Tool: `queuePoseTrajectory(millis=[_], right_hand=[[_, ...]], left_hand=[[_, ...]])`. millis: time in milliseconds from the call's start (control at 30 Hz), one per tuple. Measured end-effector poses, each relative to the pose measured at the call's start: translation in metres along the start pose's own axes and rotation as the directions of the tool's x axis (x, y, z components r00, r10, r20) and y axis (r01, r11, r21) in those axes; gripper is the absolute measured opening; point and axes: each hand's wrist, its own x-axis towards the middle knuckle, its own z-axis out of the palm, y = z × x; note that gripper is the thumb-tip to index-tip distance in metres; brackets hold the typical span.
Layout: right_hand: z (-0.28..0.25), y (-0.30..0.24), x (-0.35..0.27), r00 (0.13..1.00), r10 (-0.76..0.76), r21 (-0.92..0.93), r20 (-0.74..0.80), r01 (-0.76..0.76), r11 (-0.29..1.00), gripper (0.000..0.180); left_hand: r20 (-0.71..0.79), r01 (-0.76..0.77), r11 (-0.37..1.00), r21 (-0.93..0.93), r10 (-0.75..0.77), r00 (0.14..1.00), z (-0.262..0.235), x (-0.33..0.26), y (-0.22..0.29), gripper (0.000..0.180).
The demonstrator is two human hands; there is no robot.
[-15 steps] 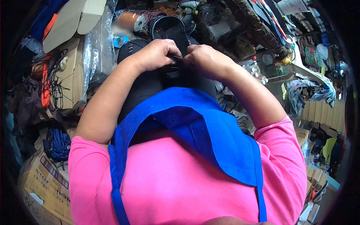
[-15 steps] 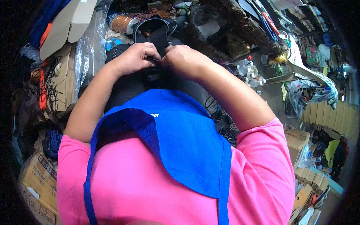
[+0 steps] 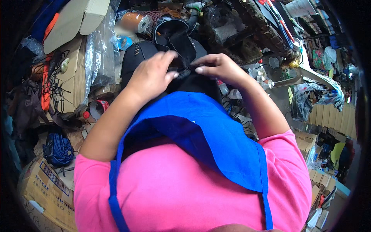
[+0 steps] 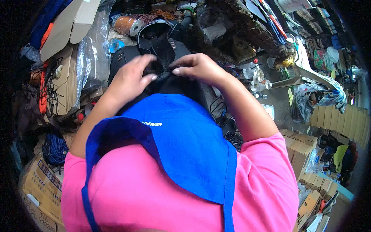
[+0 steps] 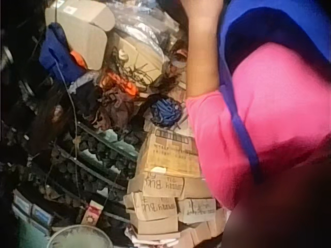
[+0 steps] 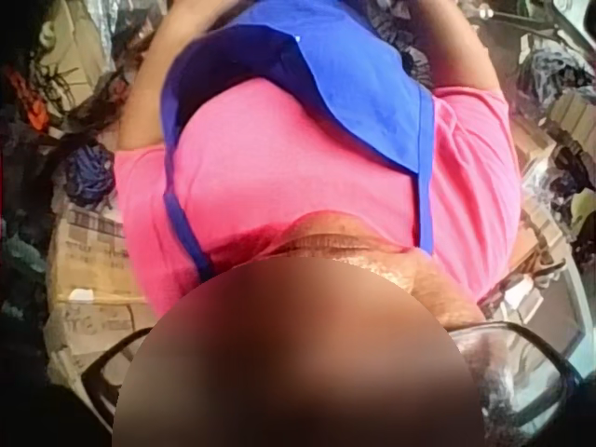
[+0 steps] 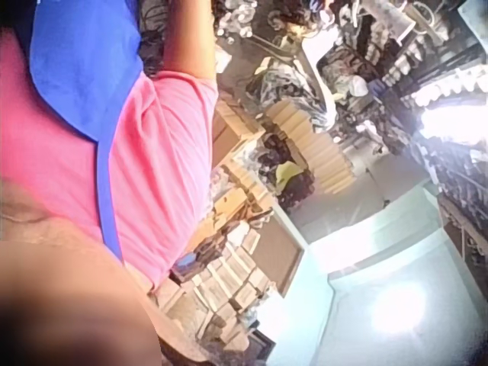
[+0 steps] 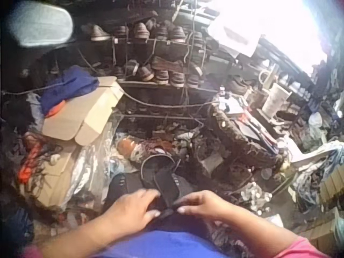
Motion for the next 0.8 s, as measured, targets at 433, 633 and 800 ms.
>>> queuePoseTrajectory(millis=[433, 633, 800], right_hand=[[-0.112, 0.026, -0.121, 0.938, 0.065, 0.117, -0.340, -0.026, 0.993, 0.044], [-0.045, 0.071, -0.109, 0.899, 0.274, -0.514, -0.342, -0.423, 0.746, 0.031], [-0.031, 0.105, -0.127, 0.959, -0.085, -0.804, -0.271, -0.176, 0.568, 0.034]], left_hand=[[0.060, 0.311, 0.808, -0.501, -0.327, 0.943, -0.089, -0.017, -0.068, 0.033], [0.031, -0.023, -0.447, -0.894, -0.113, 0.993, -0.052, 0.017, -0.052, 0.039], [0.154, 0.025, -0.333, -0.943, -0.368, 0.917, -0.066, 0.021, -0.079, 0.039]])
